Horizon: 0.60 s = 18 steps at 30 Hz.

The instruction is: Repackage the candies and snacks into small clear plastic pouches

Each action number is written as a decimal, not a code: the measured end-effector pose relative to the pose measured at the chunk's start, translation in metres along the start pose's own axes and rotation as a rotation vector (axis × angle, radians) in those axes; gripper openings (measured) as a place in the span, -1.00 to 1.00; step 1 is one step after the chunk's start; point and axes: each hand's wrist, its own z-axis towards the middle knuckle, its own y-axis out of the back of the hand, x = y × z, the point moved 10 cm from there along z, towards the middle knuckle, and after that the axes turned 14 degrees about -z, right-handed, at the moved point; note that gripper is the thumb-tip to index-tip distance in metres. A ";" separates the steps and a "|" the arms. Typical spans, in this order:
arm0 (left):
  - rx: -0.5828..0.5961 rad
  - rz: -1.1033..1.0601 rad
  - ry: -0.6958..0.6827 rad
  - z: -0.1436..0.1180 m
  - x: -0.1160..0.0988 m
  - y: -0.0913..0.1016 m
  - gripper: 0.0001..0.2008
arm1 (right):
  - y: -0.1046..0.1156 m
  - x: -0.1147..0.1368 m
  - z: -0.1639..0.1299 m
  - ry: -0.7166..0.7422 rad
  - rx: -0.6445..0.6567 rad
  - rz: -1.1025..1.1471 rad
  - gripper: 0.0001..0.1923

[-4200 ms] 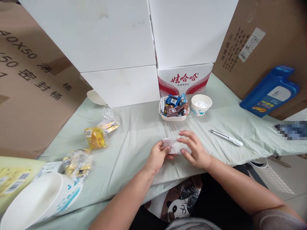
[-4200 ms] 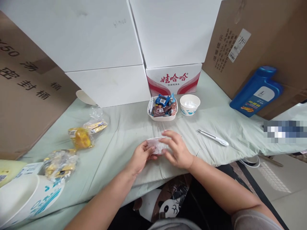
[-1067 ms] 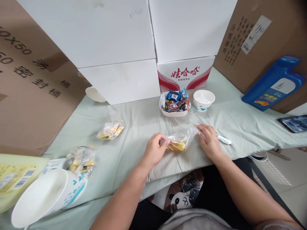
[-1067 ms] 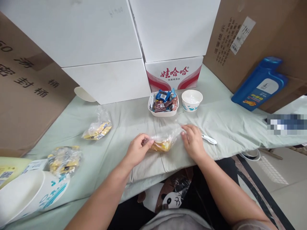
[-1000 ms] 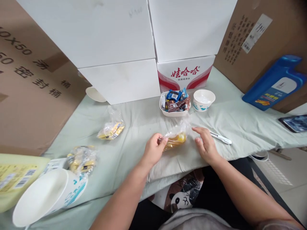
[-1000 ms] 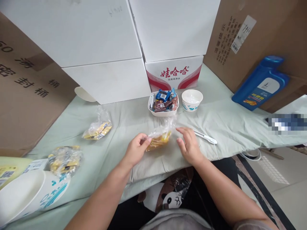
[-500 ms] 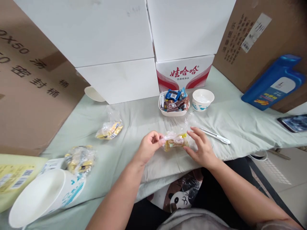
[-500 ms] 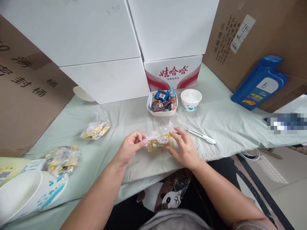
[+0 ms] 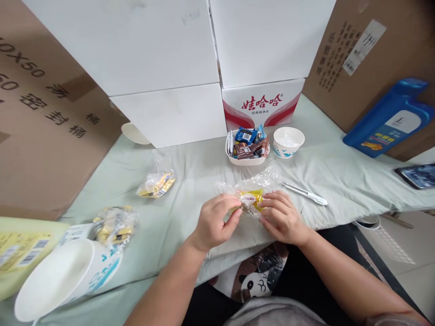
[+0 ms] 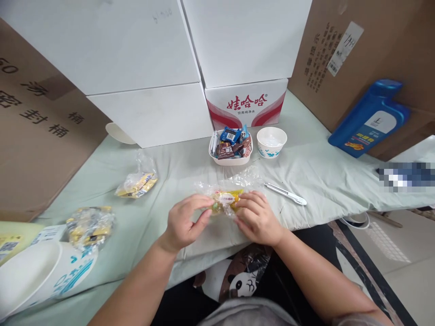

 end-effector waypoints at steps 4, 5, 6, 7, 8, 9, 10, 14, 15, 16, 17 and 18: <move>0.271 0.224 0.263 -0.003 0.033 -0.022 -0.74 | -0.021 0.029 -0.009 0.199 0.260 0.188 -0.87; 0.289 0.275 0.317 -0.004 0.040 -0.020 -0.75 | -0.027 0.030 -0.012 0.188 0.313 0.206 -0.83; 0.290 0.311 0.353 -0.005 0.044 -0.016 -0.76 | -0.032 0.026 -0.014 0.148 0.345 0.199 -0.81; 0.280 0.328 0.376 -0.005 0.045 -0.011 -0.73 | -0.035 0.019 -0.016 0.085 0.354 0.172 -0.79; 0.272 0.329 0.390 -0.005 0.044 -0.007 -0.69 | -0.037 0.010 -0.017 0.010 0.347 0.133 -0.79; 0.276 0.322 0.402 -0.005 0.042 -0.004 -0.66 | -0.036 0.001 -0.017 -0.069 0.323 0.087 -0.78; 0.285 0.314 0.414 -0.006 0.040 -0.003 -0.65 | -0.034 -0.008 -0.018 -0.140 0.286 0.041 -0.78; 0.354 0.318 0.411 -0.008 0.027 -0.015 -0.85 | -0.021 -0.021 -0.014 -0.249 0.120 -0.084 -0.75; 0.370 0.324 0.401 -0.008 0.025 -0.020 -0.93 | -0.022 -0.019 -0.012 -0.239 0.115 -0.100 -0.70; 0.386 0.335 0.403 -0.010 0.024 -0.026 -0.93 | -0.027 -0.017 -0.011 -0.225 0.131 -0.109 -0.64; 0.403 0.351 0.424 -0.012 0.027 -0.031 -0.82 | -0.033 -0.016 -0.009 -0.215 0.165 -0.116 -0.57; 0.418 0.373 0.463 -0.015 0.032 -0.034 -0.68 | -0.040 -0.016 -0.009 -0.213 0.209 -0.121 -0.51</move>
